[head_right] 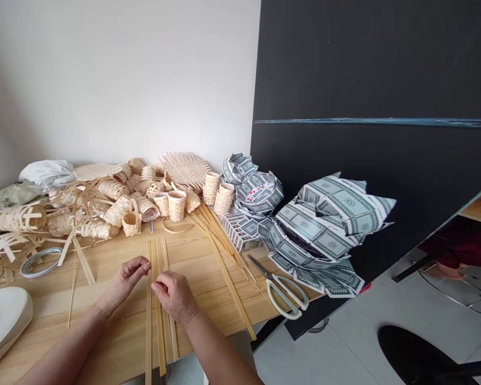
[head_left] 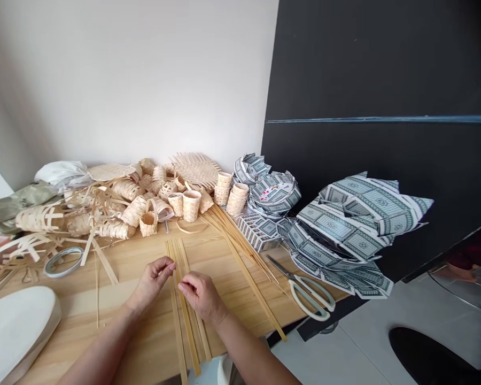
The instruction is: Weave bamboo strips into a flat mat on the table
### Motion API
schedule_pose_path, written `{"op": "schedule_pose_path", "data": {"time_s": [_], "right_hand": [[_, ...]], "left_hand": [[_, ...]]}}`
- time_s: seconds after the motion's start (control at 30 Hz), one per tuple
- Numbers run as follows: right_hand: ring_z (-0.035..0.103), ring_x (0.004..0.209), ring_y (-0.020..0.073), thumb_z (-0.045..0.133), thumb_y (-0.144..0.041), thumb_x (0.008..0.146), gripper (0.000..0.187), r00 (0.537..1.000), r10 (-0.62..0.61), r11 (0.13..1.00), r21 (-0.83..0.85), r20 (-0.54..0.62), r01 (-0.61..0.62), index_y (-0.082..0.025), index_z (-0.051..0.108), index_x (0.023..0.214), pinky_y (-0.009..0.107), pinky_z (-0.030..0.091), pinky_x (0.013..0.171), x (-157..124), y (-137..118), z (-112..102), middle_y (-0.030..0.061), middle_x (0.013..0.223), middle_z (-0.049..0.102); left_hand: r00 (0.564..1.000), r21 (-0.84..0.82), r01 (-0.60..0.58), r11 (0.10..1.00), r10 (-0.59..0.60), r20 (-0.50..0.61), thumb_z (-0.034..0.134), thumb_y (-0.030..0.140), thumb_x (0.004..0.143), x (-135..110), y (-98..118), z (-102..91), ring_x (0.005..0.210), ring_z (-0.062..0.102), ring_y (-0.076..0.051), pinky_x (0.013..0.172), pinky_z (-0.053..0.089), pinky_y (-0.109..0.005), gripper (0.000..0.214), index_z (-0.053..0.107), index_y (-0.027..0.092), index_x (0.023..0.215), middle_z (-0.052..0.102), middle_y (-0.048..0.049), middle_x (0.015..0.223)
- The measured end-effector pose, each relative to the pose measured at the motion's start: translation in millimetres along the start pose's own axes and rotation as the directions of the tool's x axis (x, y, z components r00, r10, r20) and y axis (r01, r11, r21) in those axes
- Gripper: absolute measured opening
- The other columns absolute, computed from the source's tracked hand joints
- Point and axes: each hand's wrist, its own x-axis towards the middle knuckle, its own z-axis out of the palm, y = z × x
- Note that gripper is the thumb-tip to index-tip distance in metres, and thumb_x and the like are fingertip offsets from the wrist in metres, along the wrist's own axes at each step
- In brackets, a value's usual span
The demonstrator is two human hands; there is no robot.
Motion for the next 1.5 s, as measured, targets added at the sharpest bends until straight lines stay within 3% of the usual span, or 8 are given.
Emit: {"op": "schedule_pose_path", "data": {"time_s": [0.17, 0.27, 0.37, 0.53, 0.67, 0.8, 1.13, 1.5], "right_hand": [[0.051, 0.066, 0.0127, 0.05, -0.003, 0.075, 0.015, 0.999, 0.023, 0.999, -0.025, 0.046, -0.022, -0.017, 0.055, 0.074, 0.023, 0.039, 0.062, 5, -12, -25, 0.0004, 0.072, 0.056], [0.055, 0.074, 0.0152, 0.05, -0.002, 0.076, 0.017, 0.993, 0.111, 0.972, -0.214, 0.048, -0.099, -0.016, 0.059, 0.079, 0.027, 0.044, 0.068, 4, -14, -51, 0.0036, 0.081, 0.06], [0.057, 0.09, 0.0212, 0.052, -0.002, 0.075, 0.024, 0.982, 0.178, 0.915, -0.378, 0.061, -0.142, -0.015, 0.062, 0.092, 0.035, 0.045, 0.08, -3, -9, -62, 0.0093, 0.097, 0.063], [0.043, 0.117, 0.0253, 0.054, -0.008, 0.077, 0.043, 0.955, 0.147, 0.887, -0.461, 0.259, -0.012, -0.011, 0.051, 0.12, 0.041, 0.037, 0.098, -18, -4, -42, 0.0142, 0.124, 0.05], [0.032, 0.126, 0.0243, 0.05, -0.016, 0.083, 0.047, 0.917, 0.188, 0.848, -0.53, 0.353, 0.03, -0.008, 0.042, 0.129, 0.042, 0.029, 0.103, -22, -2, -28, 0.0134, 0.135, 0.039], [0.029, 0.127, 0.0213, 0.042, -0.021, 0.087, 0.045, 0.888, 0.174, 0.833, -0.544, 0.426, 0.097, -0.012, 0.039, 0.131, 0.042, 0.025, 0.103, -24, 4, -26, 0.0096, 0.137, 0.037], [0.029, 0.126, 0.0187, 0.035, -0.02, 0.088, 0.044, 0.867, 0.162, 0.822, -0.551, 0.472, 0.146, -0.013, 0.037, 0.132, 0.04, 0.022, 0.101, -29, 8, -26, 0.0091, 0.137, 0.038], [0.029, 0.126, 0.0195, 0.034, -0.02, 0.089, 0.043, 0.867, 0.123, 0.804, -0.561, 0.483, 0.198, -0.011, 0.039, 0.131, 0.041, 0.023, 0.1, -30, 8, -27, 0.0097, 0.137, 0.037]], "left_hand": [[0.998, 0.187, -0.06, 0.981, 0.063, -0.012, 0.041, 0.031, 0.086, 1, -12, 0.7, 0.07, 0.058, -0.014, 0.066, 0.046, -0.025, 0.026, 0.06, 0.015, 0.078, 0.062, -0.0051, 0.075], [0.994, 0.294, -0.106, 0.95, 0.095, 0.052, 0.04, 0.025, 0.086, -1, -14, 4.8, 0.076, 0.06, -0.015, 0.07, 0.047, -0.027, 0.024, 0.062, 0.015, 0.083, 0.064, -0.0072, 0.082], [0.989, 0.398, -0.132, 0.908, 0.092, 0.117, 0.039, 0.021, 0.086, -4, -13, 8.9, 0.087, 0.06, -0.018, 0.078, 0.048, -0.03, 0.024, 0.061, 0.015, 0.095, 0.064, -0.0098, 0.097], [0.98, 0.55, -0.131, 0.825, 0.023, 0.198, 0.041, 0.023, 0.086, -9, -14, 12.9, 0.119, 0.045, -0.024, 0.098, 0.039, -0.041, 0.036, 0.048, 0.01, 0.119, 0.05, -0.0164, 0.126], [0.961, 0.627, -0.146, 0.765, -0.04, 0.272, 0.037, 0.03, 0.089, -15, -13, 17.5, 0.126, 0.036, -0.028, 0.102, 0.03, -0.048, 0.044, 0.041, 0.008, 0.127, 0.04, -0.0178, 0.135], [0.939, 0.665, -0.191, 0.722, -0.063, 0.338, 0.034, 0.036, 0.09, -17, -11, 20.3, 0.129, 0.031, -0.026, 0.104, 0.027, -0.046, 0.049, 0.037, 0.01, 0.131, 0.034, -0.0151, 0.139], [0.922, 0.709, -0.236, 0.665, -0.078, 0.38, 0.034, 0.036, 0.09, -17, -16, 21.3, 0.128, 0.032, -0.025, 0.103, 0.03, -0.041, 0.049, 0.036, 0.009, 0.131, 0.033, -0.0163, 0.139], [0.912, 0.699, -0.249, 0.67, -0.082, 0.403, 0.036, 0.035, 0.09, -13, -15, 21.5, 0.127, 0.034, -0.025, 0.103, 0.03, -0.039, 0.049, 0.037, 0.008, 0.13, 0.036, -0.0168, 0.138]]}}
